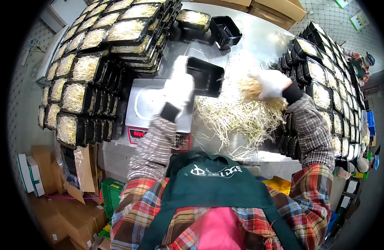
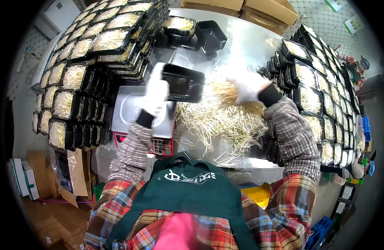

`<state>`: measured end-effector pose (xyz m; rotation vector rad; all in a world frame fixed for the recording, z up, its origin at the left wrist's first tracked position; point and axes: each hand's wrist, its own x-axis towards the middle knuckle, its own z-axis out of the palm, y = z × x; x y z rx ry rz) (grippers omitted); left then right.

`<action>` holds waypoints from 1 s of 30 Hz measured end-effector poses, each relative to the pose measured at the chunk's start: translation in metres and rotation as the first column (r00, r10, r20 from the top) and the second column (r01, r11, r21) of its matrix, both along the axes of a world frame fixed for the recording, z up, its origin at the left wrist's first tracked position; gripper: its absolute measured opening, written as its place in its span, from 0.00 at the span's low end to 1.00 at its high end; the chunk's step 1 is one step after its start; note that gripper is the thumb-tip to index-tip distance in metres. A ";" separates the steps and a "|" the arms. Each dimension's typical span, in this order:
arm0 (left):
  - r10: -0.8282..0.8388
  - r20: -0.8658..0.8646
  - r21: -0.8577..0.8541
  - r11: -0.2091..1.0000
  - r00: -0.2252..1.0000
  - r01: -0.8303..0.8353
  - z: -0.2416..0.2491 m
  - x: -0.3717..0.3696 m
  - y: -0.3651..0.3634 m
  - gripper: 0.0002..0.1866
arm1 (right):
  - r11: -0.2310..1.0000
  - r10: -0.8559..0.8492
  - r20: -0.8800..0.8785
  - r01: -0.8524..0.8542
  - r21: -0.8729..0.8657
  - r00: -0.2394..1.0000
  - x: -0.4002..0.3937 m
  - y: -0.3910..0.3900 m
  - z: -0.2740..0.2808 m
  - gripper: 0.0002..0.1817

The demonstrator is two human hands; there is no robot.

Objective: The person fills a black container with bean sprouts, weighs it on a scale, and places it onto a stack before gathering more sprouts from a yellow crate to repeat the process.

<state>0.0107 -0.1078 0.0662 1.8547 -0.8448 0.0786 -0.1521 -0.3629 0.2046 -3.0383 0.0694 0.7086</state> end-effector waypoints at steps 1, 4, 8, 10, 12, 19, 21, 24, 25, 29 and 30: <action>0.031 0.131 0.133 0.990 0.991 -0.048 -0.029 -0.015 -0.023 0.25 | 0.991 0.080 -0.092 -0.089 -0.095 0.993 0.013 0.019 -0.002 0.36; 0.027 0.033 0.266 0.963 0.999 -0.035 -0.112 -0.047 -0.077 0.18 | 0.924 0.222 0.186 -0.146 -0.354 0.957 0.032 0.057 -0.099 0.05; -0.178 -0.789 -0.216 0.976 0.588 0.006 -0.010 -0.068 0.008 0.19 | 0.969 0.211 0.578 -0.245 -0.019 0.789 0.055 0.121 -0.122 0.12; -0.361 -0.834 -0.467 0.864 0.418 -0.186 -0.022 -0.057 0.040 0.22 | 0.955 0.196 0.646 -0.294 0.046 0.738 0.071 0.156 -0.129 0.15; -0.317 -0.755 -0.444 0.891 0.574 -0.092 -0.077 -0.035 0.075 0.26 | 0.952 0.138 0.656 -0.283 0.120 0.742 0.086 0.188 -0.141 0.16; -0.029 -0.054 0.513 0.857 0.998 0.052 -0.054 0.004 0.151 0.55 | 0.894 0.150 0.506 -0.335 0.298 0.850 0.127 0.233 -0.169 0.39; -0.071 0.011 0.519 0.853 0.997 0.055 -0.050 0.011 0.155 0.55 | 0.845 0.206 0.556 -0.433 0.313 0.805 0.126 0.228 -0.165 0.44; -0.141 0.076 0.450 0.888 0.987 0.093 -0.030 0.011 0.159 0.53 | 0.818 0.179 0.598 -0.456 0.351 0.781 0.121 0.224 -0.149 0.42; -0.159 0.102 0.416 0.903 0.982 0.103 -0.022 0.009 0.160 0.53 | 0.812 0.148 0.619 -0.452 0.369 0.772 0.118 0.224 -0.147 0.41; -0.010 -0.119 -0.057 0.998 0.993 0.003 -0.050 -0.020 0.114 0.48 | 0.841 -0.013 0.537 -0.282 0.462 0.843 0.119 0.222 -0.161 0.31; -0.031 -0.377 -0.068 0.998 0.926 0.006 -0.037 -0.023 0.108 0.47 | 0.661 -0.122 0.439 -0.257 0.705 0.890 0.125 0.224 -0.156 0.32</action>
